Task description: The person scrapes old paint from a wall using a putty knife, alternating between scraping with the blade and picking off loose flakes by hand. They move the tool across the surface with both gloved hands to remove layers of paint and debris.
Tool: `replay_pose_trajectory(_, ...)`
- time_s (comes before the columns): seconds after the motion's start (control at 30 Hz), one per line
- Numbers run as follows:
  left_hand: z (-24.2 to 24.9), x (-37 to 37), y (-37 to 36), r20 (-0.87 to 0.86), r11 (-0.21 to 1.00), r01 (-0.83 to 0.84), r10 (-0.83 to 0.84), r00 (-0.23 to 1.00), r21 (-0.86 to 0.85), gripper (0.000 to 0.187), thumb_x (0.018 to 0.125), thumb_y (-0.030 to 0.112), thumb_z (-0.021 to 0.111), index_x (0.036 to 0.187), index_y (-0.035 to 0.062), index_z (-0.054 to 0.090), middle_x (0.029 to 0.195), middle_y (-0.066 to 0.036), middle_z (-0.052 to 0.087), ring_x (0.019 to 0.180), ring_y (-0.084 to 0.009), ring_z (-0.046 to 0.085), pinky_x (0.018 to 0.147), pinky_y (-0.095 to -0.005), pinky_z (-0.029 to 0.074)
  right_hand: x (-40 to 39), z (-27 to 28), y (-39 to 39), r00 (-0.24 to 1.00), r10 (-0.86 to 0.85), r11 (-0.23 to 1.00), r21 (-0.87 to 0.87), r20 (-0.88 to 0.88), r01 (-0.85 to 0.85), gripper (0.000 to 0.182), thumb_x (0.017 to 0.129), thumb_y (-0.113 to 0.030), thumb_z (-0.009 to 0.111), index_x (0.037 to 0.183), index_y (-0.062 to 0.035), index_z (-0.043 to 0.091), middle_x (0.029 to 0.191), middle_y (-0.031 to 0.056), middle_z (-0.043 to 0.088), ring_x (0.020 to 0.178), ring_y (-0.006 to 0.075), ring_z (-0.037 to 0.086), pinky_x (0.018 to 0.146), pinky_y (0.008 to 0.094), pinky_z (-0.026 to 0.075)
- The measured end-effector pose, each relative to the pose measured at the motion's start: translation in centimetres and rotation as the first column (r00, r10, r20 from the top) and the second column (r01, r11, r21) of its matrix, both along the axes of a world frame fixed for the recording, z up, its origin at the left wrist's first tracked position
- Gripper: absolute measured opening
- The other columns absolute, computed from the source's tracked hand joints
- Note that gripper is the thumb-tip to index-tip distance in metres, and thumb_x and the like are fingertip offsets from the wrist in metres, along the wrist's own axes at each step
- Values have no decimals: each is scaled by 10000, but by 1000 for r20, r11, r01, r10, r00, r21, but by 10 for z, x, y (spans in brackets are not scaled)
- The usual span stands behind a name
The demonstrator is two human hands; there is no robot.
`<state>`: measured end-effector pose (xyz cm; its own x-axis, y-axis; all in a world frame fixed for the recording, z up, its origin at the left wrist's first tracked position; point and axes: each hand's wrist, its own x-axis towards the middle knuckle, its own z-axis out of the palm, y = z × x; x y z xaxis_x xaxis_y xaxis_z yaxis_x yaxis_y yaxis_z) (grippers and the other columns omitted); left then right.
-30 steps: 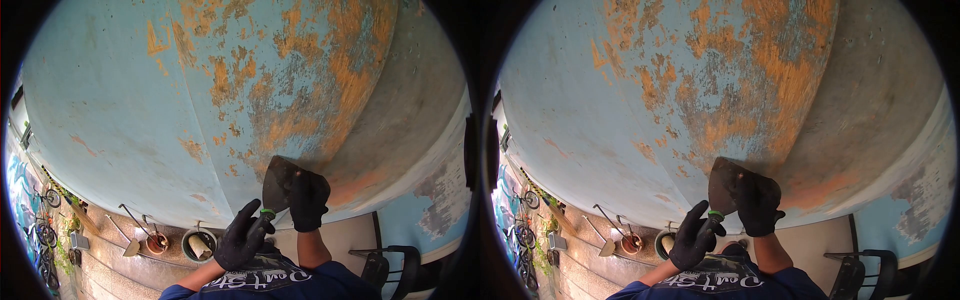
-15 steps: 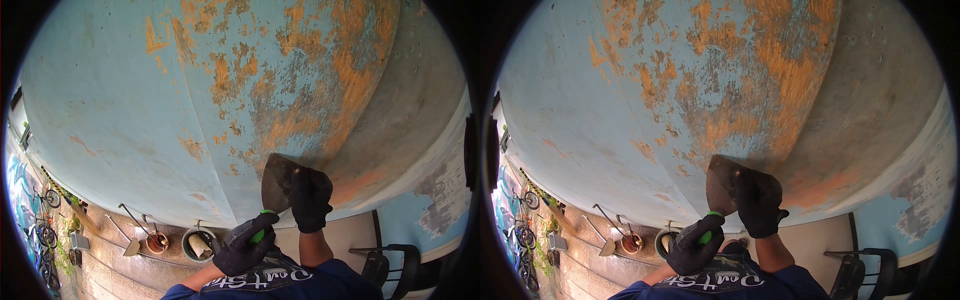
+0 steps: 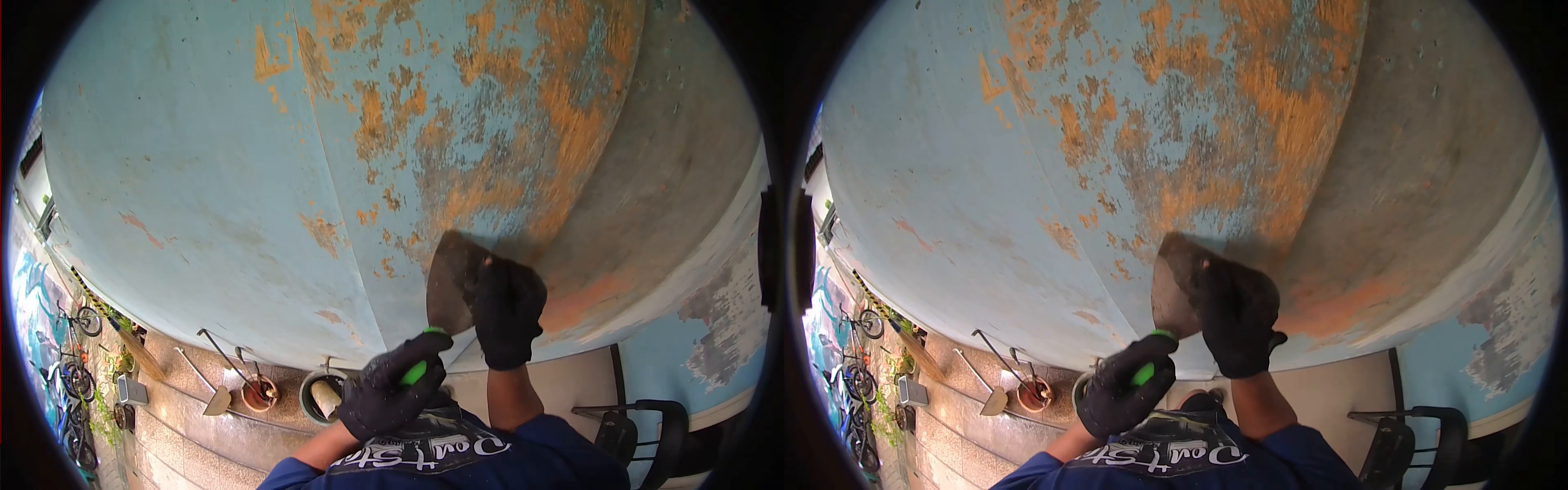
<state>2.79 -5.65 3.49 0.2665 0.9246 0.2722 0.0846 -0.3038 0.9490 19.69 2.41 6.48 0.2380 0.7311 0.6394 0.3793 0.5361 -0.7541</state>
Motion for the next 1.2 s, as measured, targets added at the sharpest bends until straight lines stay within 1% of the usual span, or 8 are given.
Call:
replay_pose_trajectory(0.27, -7, 0, -6, 33, 1000, -2, 3, 999, -23, 366, 905, -28, 669, 1265, 3, 611, 1152, -72, 676, 993, -116, 615, 905, -307, 495, -1, -5, -6, 999, -22, 1000, 2, 36, 22, 315, 977, -158, 627, 713, 11, 595, 611, 31, 564, 596, 93, 466, 568, 322, 391)
replay_pose_trajectory(0.47, -14, 2, -3, 46, 995, -1, -4, 999, 104, 370, 933, 15, 644, 1298, 55, 600, 1171, -98, 679, 898, -163, 645, 849, -319, 517, 1, -2, -12, 988, 73, 992, -97, -137, -87, 300, 988, -172, 629, 746, 4, 619, 638, 5, 595, 628, 72, 482, 586, 309, 412)
replay_pose_trajectory(0.57, -14, 3, -4, 17, 997, -16, 15, 1000, 79, 375, 930, 11, 645, 1300, 48, 598, 1172, -94, 683, 903, -164, 646, 858, -321, 517, 2, -3, -8, 998, 50, 997, -55, -46, -53, 289, 991, -177, 628, 770, 8, 645, 673, -2, 627, 658, 65, 520, 614, 289, 438)
replay_pose_trajectory(0.77, -8, 1, -2, 122, 1000, 11, -11, 993, 4, 380, 892, -50, 672, 1263, 8, 610, 1157, -55, 663, 950, -96, 590, 877, -285, 490, -1, -3, -8, 990, 44, 999, -12, -133, -46, 282, 988, -179, 635, 779, 9, 658, 691, 4, 636, 670, 61, 533, 627, 286, 445)
replay_pose_trajectory(0.83, -12, 0, -3, 10, 992, -38, 37, 999, 119, 372, 922, 19, 659, 1289, 60, 615, 1189, -94, 690, 952, -167, 654, 876, -327, 519, 2, -10, -8, 999, 12, 1000, -18, -29, -13, 286, 990, -177, 629, 773, 8, 649, 667, 14, 613, 647, 66, 510, 607, 300, 428)
replay_pose_trajectory(0.97, 0, -4, 4, 76, 1000, 9, -11, 997, 28, 367, 922, 30, 669, 1284, 63, 621, 1179, -102, 692, 957, -177, 656, 884, -330, 520, -2, 7, -11, 989, 56, 993, -95, -135, -70, 250, 991, -192, 645, 834, -1, 681, 712, 33, 648, 667, 92, 551, 631, 306, 471)
replay_pose_trajectory(1.0, 2, -4, 3, 92, 1000, 26, -26, 995, 4, 386, 889, -52, 671, 1265, 20, 619, 1158, -52, 673, 952, -94, 589, 890, -288, 486, -3, 9, -12, 994, 39, 997, -56, -105, -45, 282, 992, -184, 631, 783, 4, 645, 676, 31, 616, 647, 87, 517, 609, 308, 439)
replay_pose_trajectory(1.2, -8, 1, 1, 97, 997, -17, 9, 995, 81, 369, 890, -53, 674, 1251, 6, 626, 1138, -47, 674, 967, -98, 589, 890, -285, 487, -8, -3, -5, 991, -22, 1000, -15, -131, 20, 334, 994, -179, 615, 717, 7, 591, 636, 14, 574, 630, 76, 475, 584, 310, 396)
